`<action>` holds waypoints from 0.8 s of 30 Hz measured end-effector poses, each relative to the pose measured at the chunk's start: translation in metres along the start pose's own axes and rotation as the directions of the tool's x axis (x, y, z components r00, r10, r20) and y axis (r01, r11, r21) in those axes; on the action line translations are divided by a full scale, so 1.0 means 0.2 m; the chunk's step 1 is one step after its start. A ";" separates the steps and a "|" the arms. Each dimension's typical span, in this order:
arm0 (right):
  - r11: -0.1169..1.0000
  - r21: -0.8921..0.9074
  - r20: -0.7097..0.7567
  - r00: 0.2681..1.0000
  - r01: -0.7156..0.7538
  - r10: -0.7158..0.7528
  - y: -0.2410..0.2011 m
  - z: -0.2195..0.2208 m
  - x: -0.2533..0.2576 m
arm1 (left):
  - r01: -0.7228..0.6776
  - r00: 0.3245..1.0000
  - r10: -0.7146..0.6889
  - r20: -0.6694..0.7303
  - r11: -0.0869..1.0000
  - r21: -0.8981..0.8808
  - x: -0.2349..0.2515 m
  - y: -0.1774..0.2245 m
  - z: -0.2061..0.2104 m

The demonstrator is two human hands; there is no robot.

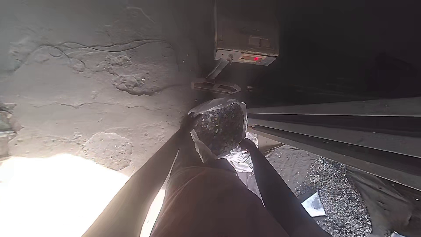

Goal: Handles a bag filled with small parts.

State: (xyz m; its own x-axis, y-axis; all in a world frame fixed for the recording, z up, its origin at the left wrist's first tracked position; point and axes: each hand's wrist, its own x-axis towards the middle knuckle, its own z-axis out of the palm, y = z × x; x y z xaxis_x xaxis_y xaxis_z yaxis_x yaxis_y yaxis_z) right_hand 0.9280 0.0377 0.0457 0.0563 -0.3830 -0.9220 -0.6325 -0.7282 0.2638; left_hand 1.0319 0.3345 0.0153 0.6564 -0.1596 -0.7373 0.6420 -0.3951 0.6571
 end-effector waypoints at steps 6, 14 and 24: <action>0.996 0.056 -0.005 0.998 0.067 -0.067 0.05 0.00 -0.05 | 0.064 0.996 -0.084 0.039 0.926 0.371 -0.01 0.12 0.09; 0.996 0.059 -0.019 0.997 0.071 -0.070 0.13 0.10 -0.05 | 0.131 0.990 -0.114 -0.080 0.955 0.265 -0.10 -0.03 0.09; 0.939 -0.219 -0.151 0.941 0.267 -0.303 0.27 0.39 -0.26 | 0.137 0.989 -0.146 0.015 0.955 0.264 -0.32 -0.28 0.18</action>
State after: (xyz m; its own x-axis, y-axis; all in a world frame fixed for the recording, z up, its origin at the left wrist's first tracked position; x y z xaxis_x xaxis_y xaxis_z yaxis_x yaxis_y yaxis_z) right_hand 0.8310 0.0626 0.0867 0.3613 -0.2259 -0.9047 -0.4091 -0.9102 0.0639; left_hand 0.9394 0.3348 0.0210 0.5497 -0.1133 -0.8276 0.5986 -0.6376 0.4849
